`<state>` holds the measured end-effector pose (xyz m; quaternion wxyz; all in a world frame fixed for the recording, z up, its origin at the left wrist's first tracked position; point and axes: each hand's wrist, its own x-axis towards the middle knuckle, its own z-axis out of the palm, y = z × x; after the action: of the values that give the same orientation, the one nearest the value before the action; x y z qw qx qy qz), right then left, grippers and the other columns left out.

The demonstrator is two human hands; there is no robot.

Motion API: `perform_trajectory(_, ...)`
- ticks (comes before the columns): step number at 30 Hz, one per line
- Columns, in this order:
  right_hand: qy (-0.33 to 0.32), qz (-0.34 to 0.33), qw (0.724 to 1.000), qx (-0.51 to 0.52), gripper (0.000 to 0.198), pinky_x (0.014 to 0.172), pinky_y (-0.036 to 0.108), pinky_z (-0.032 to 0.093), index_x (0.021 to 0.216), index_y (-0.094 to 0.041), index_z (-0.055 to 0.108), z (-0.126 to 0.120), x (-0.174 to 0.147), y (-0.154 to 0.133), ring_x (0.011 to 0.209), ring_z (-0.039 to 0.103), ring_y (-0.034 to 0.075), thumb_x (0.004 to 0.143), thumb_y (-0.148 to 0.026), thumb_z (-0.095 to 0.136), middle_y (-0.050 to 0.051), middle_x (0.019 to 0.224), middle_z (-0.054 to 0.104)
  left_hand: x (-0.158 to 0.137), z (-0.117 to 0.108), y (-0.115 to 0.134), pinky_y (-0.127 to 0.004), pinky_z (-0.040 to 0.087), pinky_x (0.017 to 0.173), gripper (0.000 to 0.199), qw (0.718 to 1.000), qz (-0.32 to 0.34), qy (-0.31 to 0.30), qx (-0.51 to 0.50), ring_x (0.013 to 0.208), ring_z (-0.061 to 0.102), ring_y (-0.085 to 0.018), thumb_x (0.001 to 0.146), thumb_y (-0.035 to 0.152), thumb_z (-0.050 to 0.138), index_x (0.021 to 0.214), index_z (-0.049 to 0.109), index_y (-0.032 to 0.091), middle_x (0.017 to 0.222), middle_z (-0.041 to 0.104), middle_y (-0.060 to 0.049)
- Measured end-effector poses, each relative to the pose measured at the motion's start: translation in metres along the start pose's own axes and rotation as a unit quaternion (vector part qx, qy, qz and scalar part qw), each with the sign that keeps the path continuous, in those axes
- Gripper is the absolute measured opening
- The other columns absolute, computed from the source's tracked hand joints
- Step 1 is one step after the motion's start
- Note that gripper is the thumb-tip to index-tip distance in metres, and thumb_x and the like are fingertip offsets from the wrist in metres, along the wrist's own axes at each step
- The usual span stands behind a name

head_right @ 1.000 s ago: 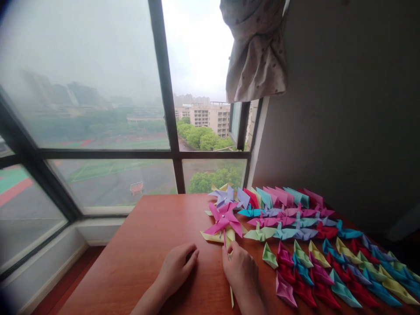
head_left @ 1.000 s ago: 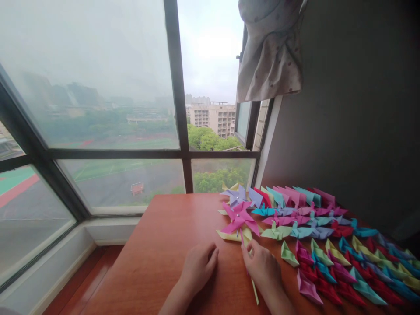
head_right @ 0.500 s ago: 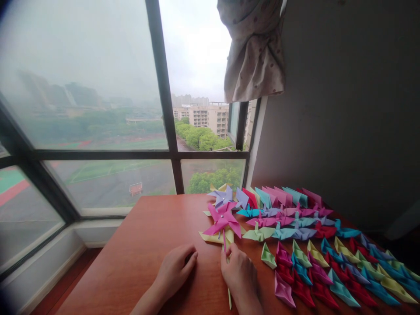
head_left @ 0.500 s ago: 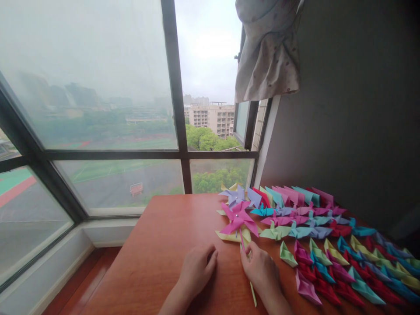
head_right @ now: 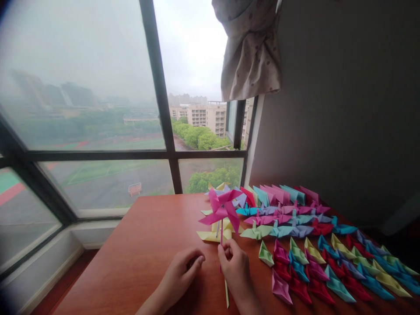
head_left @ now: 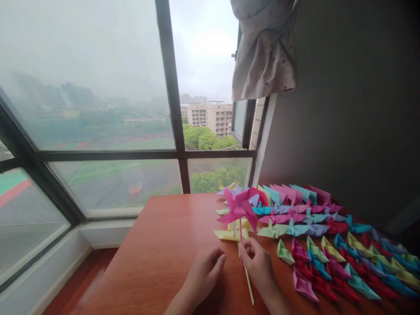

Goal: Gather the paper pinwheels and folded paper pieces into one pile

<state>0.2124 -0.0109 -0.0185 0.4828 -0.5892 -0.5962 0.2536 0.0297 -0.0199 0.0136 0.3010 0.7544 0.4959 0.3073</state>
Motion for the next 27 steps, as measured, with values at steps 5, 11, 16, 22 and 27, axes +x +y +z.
perform_trajectory(5,-0.049,0.005,0.997,0.061,0.028,0.051,0.021,0.038,0.074,-0.018,0.059,0.003,-0.003,-0.009,0.052,0.053,0.013,0.086,-0.044,0.056,-0.001,0.057,0.058,0.000,0.013,0.010,-0.022,0.037,0.059,0.015,0.995,-0.002,-0.029,-0.092,0.061,0.047,-0.012,0.086,0.023,0.054,0.082,0.066,0.015,0.069,0.059,0.000)
perform_trajectory(11,-0.089,0.018,0.992,0.089,0.026,0.054,0.021,0.038,0.075,-0.018,0.059,0.007,-0.006,-0.012,0.056,0.054,0.013,0.087,-0.041,0.056,0.000,0.062,0.059,0.002,0.019,0.005,-0.021,0.036,0.056,0.011,0.994,-0.017,0.009,-0.107,0.058,0.046,-0.011,0.080,0.019,0.058,0.076,0.067,0.014,0.065,0.060,0.000)
perform_trajectory(16,-0.097,0.005,0.991,0.092,0.022,0.053,0.021,0.038,0.073,-0.018,0.057,0.008,-0.006,-0.015,0.055,0.053,0.012,0.086,-0.036,0.058,-0.001,0.062,0.059,0.003,0.019,0.006,-0.021,0.035,0.055,0.012,0.993,-0.024,0.015,-0.114,0.057,0.046,-0.011,0.076,0.013,0.057,0.077,0.068,0.013,0.064,0.060,0.000)
perform_trajectory(22,-0.112,0.002,0.990,0.090,0.021,0.053,0.021,0.038,0.076,-0.018,0.057,0.008,-0.008,-0.014,0.056,0.053,0.013,0.086,-0.037,0.058,-0.001,0.062,0.059,0.004,0.022,0.008,-0.021,0.035,0.055,0.009,0.991,-0.031,0.025,-0.128,0.058,0.046,-0.011,0.075,0.016,0.056,0.071,0.064,0.014,0.063,0.059,0.000)
perform_trajectory(27,-0.131,-0.001,0.986,0.103,0.026,0.055,0.022,0.036,0.075,-0.018,0.060,0.007,-0.007,-0.015,0.058,0.051,0.013,0.088,-0.040,0.055,-0.001,0.064,0.057,0.008,0.013,0.006,-0.021,0.035,0.053,0.007,0.982,-0.065,0.043,-0.170,0.055,0.048,-0.011,0.073,0.020,0.055,0.067,0.058,0.016,0.058,0.057,0.001)
